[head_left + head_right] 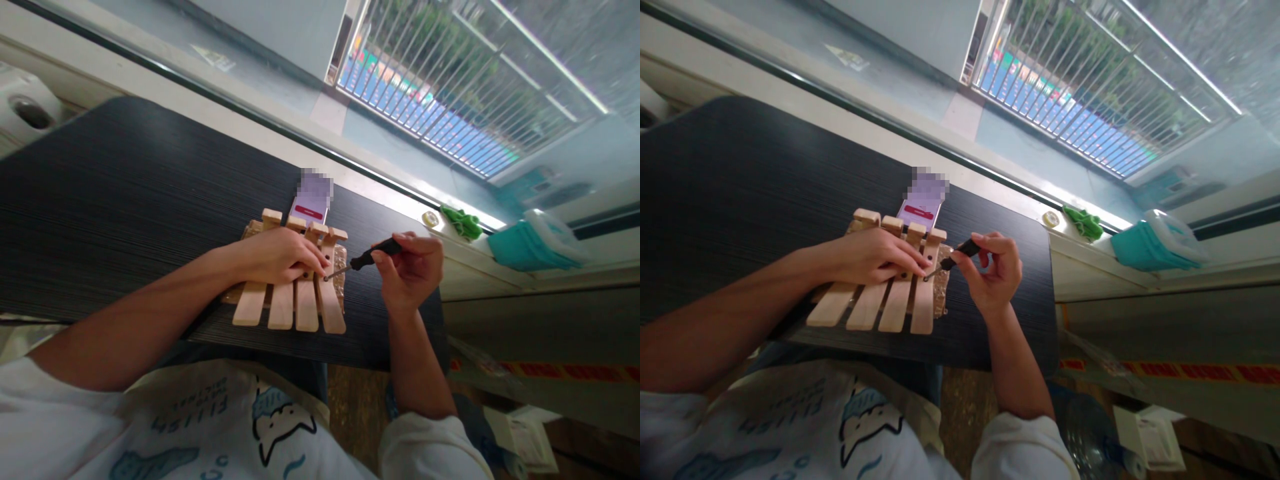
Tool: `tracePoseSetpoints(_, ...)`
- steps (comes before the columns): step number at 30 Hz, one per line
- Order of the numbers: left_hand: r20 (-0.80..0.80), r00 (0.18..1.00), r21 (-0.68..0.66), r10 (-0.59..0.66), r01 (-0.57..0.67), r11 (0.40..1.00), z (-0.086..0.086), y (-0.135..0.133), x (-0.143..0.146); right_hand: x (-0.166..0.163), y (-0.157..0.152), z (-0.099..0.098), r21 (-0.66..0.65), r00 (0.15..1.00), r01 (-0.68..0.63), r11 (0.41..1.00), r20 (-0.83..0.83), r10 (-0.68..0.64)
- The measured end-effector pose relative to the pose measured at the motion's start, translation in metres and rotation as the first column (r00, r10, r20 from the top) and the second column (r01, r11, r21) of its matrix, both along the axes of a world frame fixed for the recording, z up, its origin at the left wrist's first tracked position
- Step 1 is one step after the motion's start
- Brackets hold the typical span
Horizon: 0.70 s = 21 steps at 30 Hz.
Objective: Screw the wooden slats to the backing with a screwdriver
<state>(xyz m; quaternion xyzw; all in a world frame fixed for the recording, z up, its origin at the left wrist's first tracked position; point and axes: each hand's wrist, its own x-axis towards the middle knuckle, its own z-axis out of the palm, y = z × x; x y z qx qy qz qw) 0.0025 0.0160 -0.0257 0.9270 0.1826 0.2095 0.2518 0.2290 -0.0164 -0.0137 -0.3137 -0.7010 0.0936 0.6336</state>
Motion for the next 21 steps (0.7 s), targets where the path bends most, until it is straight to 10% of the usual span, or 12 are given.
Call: tracePoseSetpoints(21,-0.014,1.000,-0.009,0.017,-0.017,1.000,0.0047,-0.0023,0.0005,0.0073,0.0002,-0.0034,-0.036,0.977,-0.174,0.984,0.122,0.178)
